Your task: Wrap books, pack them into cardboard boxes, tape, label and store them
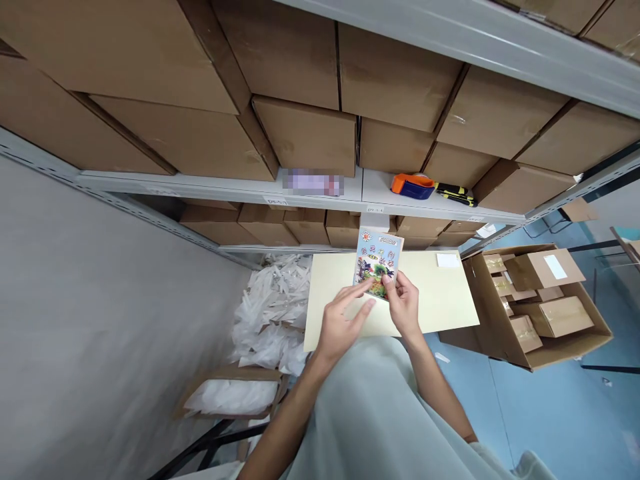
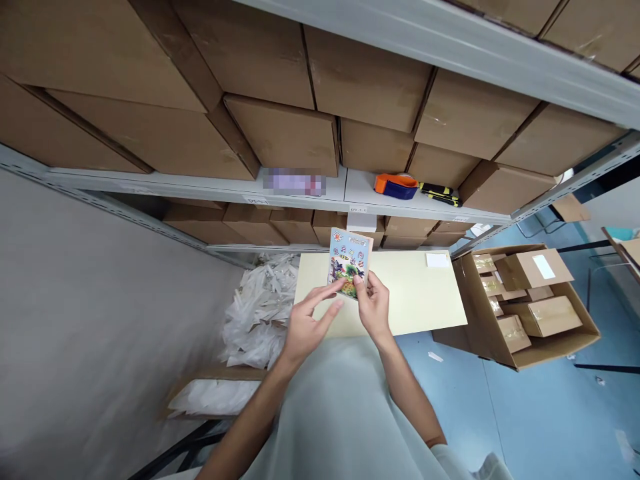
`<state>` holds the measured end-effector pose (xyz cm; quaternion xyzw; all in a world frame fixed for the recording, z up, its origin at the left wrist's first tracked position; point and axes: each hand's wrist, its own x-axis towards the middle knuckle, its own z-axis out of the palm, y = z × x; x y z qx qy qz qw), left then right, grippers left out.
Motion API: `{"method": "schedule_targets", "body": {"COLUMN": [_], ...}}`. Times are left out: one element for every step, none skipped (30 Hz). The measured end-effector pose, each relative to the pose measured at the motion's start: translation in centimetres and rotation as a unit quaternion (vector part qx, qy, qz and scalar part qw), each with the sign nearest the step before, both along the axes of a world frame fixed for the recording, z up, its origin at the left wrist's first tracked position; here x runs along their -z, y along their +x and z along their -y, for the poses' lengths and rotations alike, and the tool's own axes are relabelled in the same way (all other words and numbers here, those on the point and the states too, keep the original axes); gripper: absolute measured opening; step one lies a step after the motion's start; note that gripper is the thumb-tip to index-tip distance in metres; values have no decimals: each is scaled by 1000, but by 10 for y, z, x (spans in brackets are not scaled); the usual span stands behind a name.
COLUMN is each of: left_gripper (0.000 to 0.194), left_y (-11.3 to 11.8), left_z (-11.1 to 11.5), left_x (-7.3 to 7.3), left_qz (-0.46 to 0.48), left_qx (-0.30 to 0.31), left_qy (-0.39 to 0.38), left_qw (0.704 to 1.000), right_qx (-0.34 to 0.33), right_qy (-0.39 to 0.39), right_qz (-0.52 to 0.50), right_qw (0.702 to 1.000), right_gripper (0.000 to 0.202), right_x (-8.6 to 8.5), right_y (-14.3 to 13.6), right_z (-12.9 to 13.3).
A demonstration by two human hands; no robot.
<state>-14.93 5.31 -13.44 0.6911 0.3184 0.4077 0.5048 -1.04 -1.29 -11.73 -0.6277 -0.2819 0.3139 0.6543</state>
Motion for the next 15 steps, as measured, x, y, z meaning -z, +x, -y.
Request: {"method": "schedule_targets", "body": {"left_gripper": [41, 48, 54, 59, 62, 62, 62, 60, 59, 58, 57, 56, 55, 52, 49], "left_y": [-2, -5, -7, -9, -10, -11, -12, -12, -12, -12, -12, -12, -11, -10, -9], "left_z": [-7, -14, -20, -27, -32, -35, -37, -38, -38, -37, -36, -33, -31, -27, -23], "left_x": [1, 3, 4, 6, 7, 9, 9, 10, 9, 9, 8, 6, 3, 0, -4], "left_qz": [1, 4, 10, 16, 24, 31, 37, 41, 43, 45, 46, 46, 46, 46, 47], "left_qx": [-32, -60, -72, -64, -42, -18, -2, 5, 4, -1, -6, -13, -20, -29, -40], "left_qy": [-23, -53, -88, -123, -155, -181, -198, -208, -211, -209, -205, -197, -186, -171, -151], "left_qw": [999, 997, 993, 990, 987, 983, 979, 977, 977, 977, 978, 979, 981, 984, 987], "right_qx": [-20, -41, -60, -73, -82, -87, -89, -91, -92, -91, -89, -85, -77, -64, -50], "right_qy": [6, 11, 12, 11, 7, 2, -5, -12, -18, -21, -21, -17, -12, -6, 0], "right_qz": [-26, -53, -75, -91, -99, -99, -94, -90, -89, -90, -93, -96, -96, -90, -78], "right_qw": [999, 998, 995, 993, 992, 991, 992, 992, 992, 992, 991, 992, 992, 994, 996], "right_gripper": [46, 46, 47, 49, 50, 52, 54, 56, 58, 61, 63, 66, 67, 66, 65], "right_x": [0, 0, 0, 1, 2, 2, 3, 4, 5, 6, 7, 9, 10, 11, 11], "right_y": [5, 9, 12, 15, 16, 16, 16, 16, 16, 16, 16, 16, 16, 16, 16], "right_z": [1, 3, 5, 7, 9, 11, 13, 14, 15, 15, 15, 14, 13, 11, 9]}}
